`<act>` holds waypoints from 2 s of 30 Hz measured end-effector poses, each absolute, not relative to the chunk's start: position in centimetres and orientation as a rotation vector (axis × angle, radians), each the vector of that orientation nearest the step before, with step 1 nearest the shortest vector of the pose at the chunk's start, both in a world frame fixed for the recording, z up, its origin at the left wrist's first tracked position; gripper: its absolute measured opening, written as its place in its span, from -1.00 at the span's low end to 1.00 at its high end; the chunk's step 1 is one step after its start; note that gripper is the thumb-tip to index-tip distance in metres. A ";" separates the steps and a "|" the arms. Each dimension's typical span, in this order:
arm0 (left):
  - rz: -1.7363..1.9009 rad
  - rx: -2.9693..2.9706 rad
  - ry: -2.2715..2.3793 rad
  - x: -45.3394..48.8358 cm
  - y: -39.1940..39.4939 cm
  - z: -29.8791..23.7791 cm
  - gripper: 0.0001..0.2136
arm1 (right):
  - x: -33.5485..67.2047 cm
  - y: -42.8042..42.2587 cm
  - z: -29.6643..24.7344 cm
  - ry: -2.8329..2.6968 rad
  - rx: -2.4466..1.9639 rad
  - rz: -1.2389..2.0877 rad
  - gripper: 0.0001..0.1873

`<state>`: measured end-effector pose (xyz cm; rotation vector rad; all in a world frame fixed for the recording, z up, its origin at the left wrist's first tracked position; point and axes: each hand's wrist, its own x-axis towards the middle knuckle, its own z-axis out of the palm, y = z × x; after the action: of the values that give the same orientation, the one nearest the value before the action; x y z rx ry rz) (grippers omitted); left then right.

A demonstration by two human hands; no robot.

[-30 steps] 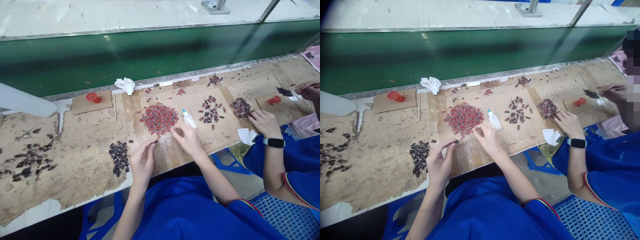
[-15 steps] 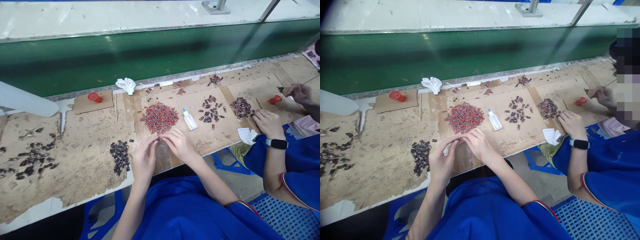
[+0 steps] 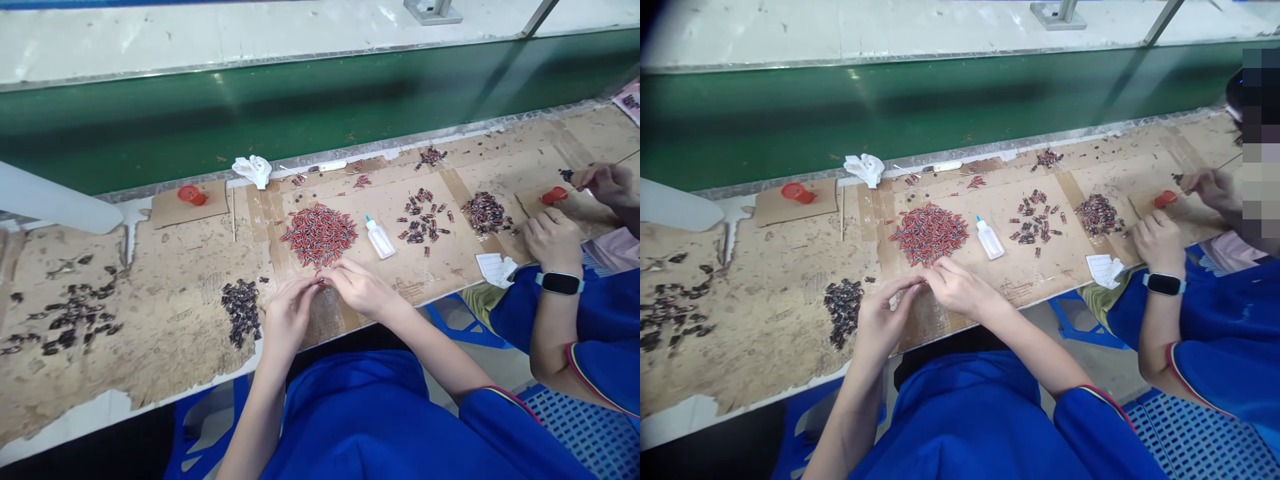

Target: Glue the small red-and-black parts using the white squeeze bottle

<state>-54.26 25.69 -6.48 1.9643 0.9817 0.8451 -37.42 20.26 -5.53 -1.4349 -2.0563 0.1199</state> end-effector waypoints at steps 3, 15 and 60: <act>0.813 1.930 0.996 -54.3 25.7 -6.4 -0.83 | -37.2 20.2 -5.0 -2.118 -1.414 0.120 -0.69; 0.766 1.561 1.039 -54.0 25.1 -6.4 -0.76 | -37.1 20.2 -5.6 -1.765 -1.308 0.422 -0.82; 0.714 2.623 1.175 -60.1 31.0 -7.4 -0.73 | -29.5 16.5 -6.2 -1.025 -2.097 -0.249 -0.65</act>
<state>-60.10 31.04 -7.36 2.6232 1.1748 0.7135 -29.47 16.53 -6.19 -2.0967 -1.0249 -0.2489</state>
